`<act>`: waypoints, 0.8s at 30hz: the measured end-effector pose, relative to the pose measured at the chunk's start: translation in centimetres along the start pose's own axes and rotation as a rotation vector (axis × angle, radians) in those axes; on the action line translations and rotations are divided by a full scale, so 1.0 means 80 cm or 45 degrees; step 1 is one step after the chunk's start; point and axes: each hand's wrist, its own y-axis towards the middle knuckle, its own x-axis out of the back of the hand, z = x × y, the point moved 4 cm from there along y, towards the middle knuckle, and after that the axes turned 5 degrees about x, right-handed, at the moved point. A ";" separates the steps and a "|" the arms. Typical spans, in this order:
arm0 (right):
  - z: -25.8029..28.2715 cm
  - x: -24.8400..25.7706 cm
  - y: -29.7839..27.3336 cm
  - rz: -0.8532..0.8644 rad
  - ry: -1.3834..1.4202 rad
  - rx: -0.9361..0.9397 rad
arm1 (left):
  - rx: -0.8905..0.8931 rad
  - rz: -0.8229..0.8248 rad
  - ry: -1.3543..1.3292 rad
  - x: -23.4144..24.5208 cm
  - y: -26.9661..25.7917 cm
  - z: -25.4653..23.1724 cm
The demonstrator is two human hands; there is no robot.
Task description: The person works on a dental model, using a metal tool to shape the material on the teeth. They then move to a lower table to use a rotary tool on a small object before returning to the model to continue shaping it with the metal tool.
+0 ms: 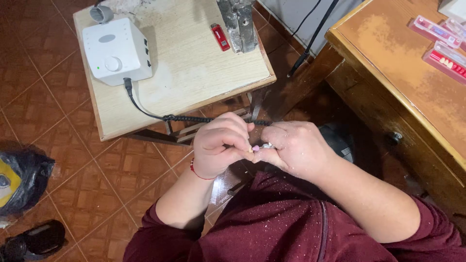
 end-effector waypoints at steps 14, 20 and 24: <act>0.001 -0.003 0.001 -0.004 0.188 0.051 | -0.048 -0.020 -0.018 -0.001 -0.002 0.001; -0.012 -0.007 -0.003 -0.047 0.297 -0.035 | -0.082 -0.017 0.156 0.006 0.005 -0.014; -0.019 -0.013 -0.008 -0.116 1.127 -0.327 | -0.201 0.056 0.584 0.010 0.012 -0.033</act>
